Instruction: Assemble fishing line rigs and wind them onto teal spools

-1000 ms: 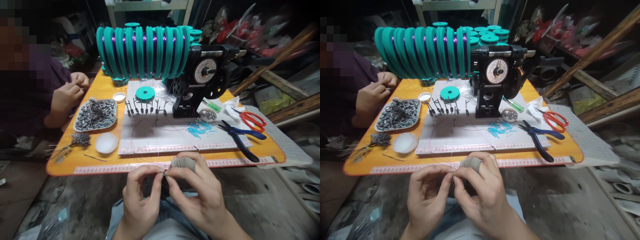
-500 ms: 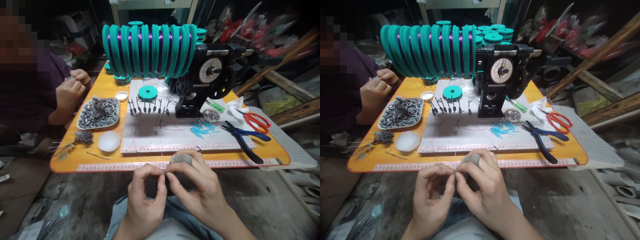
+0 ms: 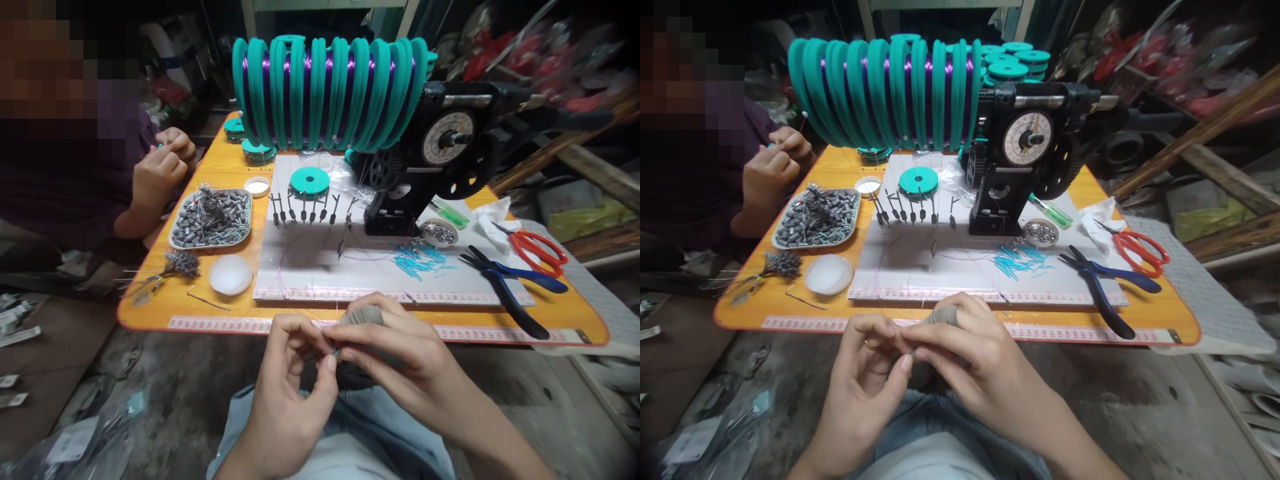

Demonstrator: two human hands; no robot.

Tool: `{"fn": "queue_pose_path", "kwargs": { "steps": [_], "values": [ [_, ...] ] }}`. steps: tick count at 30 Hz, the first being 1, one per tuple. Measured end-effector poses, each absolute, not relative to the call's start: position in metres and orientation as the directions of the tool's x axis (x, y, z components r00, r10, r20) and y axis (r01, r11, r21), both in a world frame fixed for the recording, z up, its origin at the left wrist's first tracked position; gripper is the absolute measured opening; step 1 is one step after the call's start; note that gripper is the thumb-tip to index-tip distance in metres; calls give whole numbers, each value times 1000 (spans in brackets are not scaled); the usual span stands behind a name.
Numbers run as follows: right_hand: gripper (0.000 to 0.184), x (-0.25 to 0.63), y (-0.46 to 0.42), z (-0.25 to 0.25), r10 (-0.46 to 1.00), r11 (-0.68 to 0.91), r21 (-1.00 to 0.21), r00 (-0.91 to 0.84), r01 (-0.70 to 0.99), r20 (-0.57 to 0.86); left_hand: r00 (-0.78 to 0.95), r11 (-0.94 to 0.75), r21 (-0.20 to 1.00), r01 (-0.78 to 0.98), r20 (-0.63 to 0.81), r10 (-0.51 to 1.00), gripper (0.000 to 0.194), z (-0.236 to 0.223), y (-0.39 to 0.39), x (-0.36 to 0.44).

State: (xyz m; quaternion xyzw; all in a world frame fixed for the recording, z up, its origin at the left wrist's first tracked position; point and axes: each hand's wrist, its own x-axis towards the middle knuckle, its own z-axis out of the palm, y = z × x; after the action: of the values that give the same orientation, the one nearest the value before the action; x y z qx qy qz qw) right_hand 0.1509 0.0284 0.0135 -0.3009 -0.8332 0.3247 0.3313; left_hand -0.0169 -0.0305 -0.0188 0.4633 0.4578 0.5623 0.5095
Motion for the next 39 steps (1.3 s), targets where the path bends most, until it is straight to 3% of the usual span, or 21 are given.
{"fn": "queue_pose_path", "kwargs": {
  "steps": [7, 12, 16, 22, 26, 33, 39],
  "values": [
    [16, 149, 34, 15, 680, 627, -736, -641, 257, 356, -34, 58, 951, -304, -72, 997, 21, -15, -31, -24],
    [19, 144, 24, 13, 648, 755, -546, -542, 364, 535, 26, 157, 912, -378, -159, 987, 21, -12, -23, -26],
    [18, 144, 19, 13, 624, 781, -456, -509, 427, 592, 16, 157, 902, -403, -165, 986, 5, -10, -16, -24],
    [24, 147, 17, 9, 658, 752, -524, -493, 399, 569, 35, 193, 864, -465, -200, 979, 3, -16, -18, -20],
    [31, 147, 18, 7, 672, 739, -567, -453, 364, 586, -60, 170, 891, -422, -214, 975, 6, -15, -23, -16],
    [34, 152, 17, 2, 714, 700, -611, -399, 370, 576, -125, -10, 991, -134, -7, 992, 5, -18, -24, -22],
    [29, 153, 18, -1, 717, 697, -604, -391, 386, 577, -107, -253, 959, 127, 267, 958, 15, -21, -22, -24]
  ]
}}
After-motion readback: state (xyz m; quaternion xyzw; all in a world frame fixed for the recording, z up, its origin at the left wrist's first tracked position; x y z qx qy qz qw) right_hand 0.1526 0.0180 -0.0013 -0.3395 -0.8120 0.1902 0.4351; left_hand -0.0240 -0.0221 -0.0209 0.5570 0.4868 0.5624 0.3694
